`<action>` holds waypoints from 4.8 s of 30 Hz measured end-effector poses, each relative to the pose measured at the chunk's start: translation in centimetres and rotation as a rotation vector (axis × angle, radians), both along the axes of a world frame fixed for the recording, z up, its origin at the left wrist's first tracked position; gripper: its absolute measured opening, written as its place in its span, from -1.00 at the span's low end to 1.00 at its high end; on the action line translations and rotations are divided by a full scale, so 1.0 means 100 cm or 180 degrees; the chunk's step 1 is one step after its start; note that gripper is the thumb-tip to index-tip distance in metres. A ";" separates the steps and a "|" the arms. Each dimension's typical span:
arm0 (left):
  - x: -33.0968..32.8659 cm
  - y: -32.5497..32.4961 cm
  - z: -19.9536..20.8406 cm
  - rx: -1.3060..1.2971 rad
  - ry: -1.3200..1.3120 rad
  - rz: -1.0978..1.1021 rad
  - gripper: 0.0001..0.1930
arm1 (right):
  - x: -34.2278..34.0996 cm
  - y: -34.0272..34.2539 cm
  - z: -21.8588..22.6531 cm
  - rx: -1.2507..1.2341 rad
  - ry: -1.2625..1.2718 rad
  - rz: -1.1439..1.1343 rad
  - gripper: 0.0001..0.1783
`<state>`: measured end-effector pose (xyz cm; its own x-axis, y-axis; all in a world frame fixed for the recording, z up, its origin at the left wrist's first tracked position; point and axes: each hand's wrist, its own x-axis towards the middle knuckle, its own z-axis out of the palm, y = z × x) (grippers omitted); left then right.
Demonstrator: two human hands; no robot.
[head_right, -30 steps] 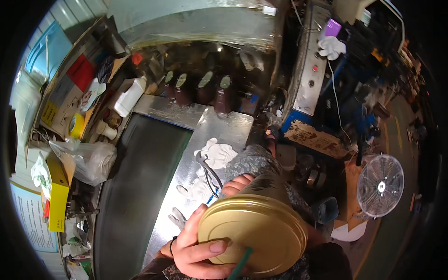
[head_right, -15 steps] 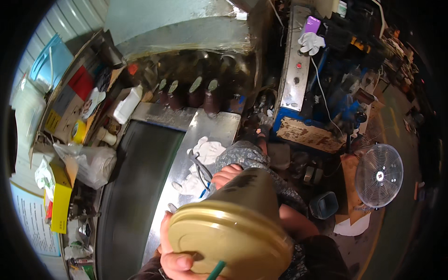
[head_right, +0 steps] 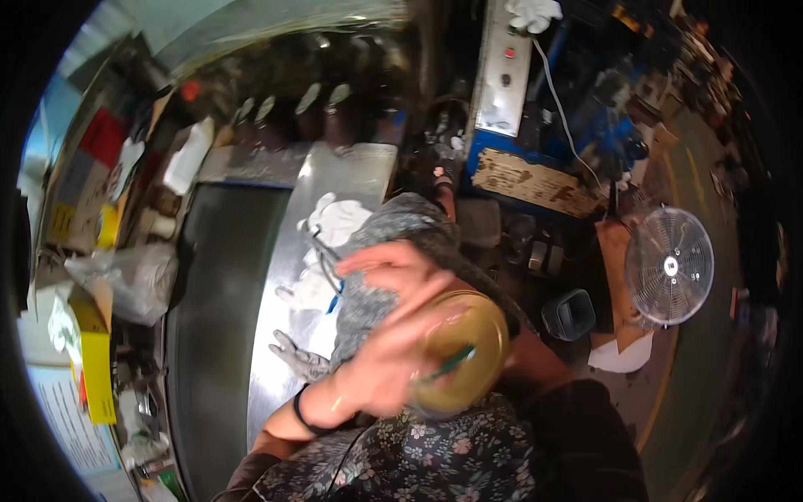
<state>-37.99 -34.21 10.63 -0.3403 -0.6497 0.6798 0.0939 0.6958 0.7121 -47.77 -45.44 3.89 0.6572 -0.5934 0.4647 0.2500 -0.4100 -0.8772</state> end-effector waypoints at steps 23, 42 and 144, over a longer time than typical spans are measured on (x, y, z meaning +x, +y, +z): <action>0.064 0.055 -0.026 0.0634 0.0451 0.0752 -0.72 | -0.085 0.041 0.064 0.2715 0.1686 0.1442 -0.46; 0.088 0.084 -0.003 0.0959 0.1981 0.1907 -0.68 | -0.076 0.058 0.123 0.0520 0.2596 0.1156 -0.15; 0.059 0.093 -0.052 0.0830 0.0253 0.0942 -0.04 | -0.053 0.111 0.053 -0.0448 0.0256 0.0021 0.08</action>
